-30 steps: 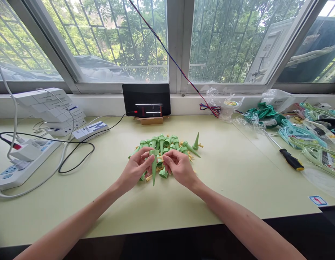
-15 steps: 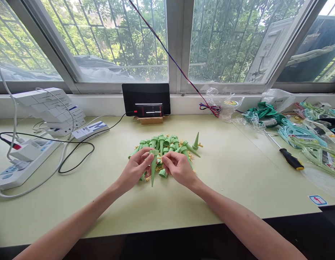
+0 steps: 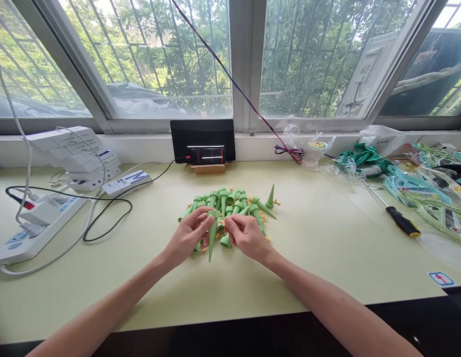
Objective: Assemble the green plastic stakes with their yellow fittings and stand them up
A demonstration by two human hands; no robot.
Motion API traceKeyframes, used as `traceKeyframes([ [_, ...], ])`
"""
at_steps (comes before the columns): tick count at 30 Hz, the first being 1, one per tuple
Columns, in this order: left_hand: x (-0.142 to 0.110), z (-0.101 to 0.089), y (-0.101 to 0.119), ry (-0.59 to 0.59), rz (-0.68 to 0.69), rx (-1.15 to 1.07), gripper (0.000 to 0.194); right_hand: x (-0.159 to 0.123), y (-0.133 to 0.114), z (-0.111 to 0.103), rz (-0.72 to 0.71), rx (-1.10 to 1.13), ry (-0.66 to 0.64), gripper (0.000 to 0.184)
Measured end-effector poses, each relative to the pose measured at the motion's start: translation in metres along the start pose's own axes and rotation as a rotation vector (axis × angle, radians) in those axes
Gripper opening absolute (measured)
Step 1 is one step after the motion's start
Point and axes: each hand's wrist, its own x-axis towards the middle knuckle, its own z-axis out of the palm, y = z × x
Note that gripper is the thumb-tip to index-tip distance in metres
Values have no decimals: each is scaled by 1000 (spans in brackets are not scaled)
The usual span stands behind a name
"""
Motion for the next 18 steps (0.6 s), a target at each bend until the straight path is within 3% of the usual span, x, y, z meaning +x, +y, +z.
traceKeyframes([
  [11, 1, -1, -3, -7, 10, -33, 27, 1, 1, 0, -57, 15, 21, 27],
  [18, 1, -2, -3, -41, -3, -36, 31, 1, 1, -1, -35, -10, 18, 31],
])
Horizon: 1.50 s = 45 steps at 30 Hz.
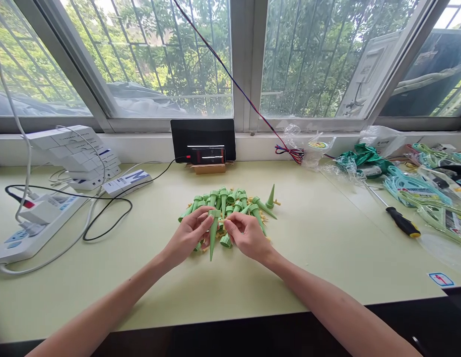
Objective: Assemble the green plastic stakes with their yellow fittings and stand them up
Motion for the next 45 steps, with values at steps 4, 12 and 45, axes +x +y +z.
traceKeyframes([
  [4, 0, -1, -1, -16, -4, 16, 30, 1, 1, 0, 26, 3, -10, 39],
  [12, -1, -1, -1, -11, -8, 42, 29, 0, -1, 0, 17, -9, -9, 41],
  [45, -2, 3, 4, -5, -27, 40, 25, -2, -4, -1, -20, -30, -12, 33],
])
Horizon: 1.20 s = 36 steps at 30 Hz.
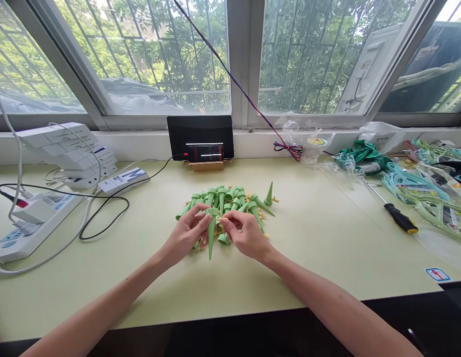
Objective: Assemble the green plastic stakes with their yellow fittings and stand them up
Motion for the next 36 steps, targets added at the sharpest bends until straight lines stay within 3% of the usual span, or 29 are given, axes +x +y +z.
traceKeyframes([
  [10, -1, 1, 1, -6, 38, 22, 25, 0, 2, 1, 53, 30, -21, 43],
  [19, -2, 1, 1, 5, 34, 23, 26, -1, -2, -1, -1, -45, -20, 36],
  [27, -3, 0, 0, -27, 40, 49, 23, 0, -1, 2, 66, 70, -46, 46],
  [36, -2, 1, 1, -22, 31, 23, 25, -2, -1, 0, -6, -40, -36, 36],
])
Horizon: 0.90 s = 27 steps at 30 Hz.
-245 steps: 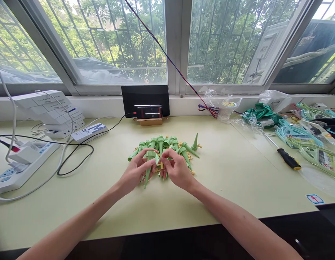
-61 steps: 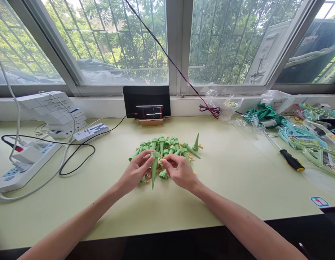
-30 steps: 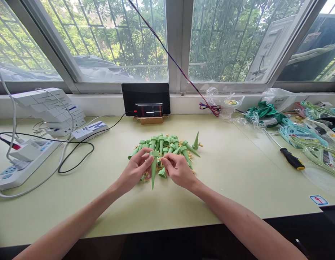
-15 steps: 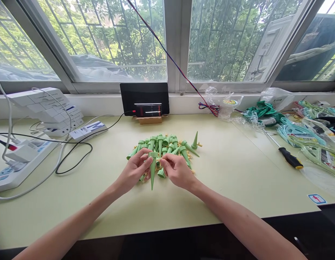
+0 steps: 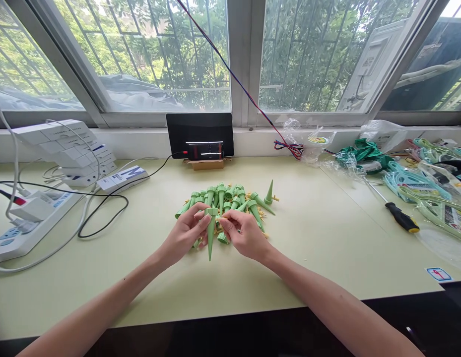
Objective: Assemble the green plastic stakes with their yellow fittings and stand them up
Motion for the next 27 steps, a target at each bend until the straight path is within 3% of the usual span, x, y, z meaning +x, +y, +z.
traceKeyframes([
  [8, -1, 1, -2, 10, 16, 19, 21, 4, 1, 2, 82, 162, -41, 46],
  [17, -1, -1, -4, -12, 7, 0, 20, -1, 2, 0, -8, -18, -8, 33],
  [24, -1, -2, -11, 25, 64, 80, 18, 4, 3, 2, 79, 195, -59, 41],
  [27, -1, -2, -11, 20, 55, 75, 18, 4, 4, 1, 59, 157, -62, 38],
])
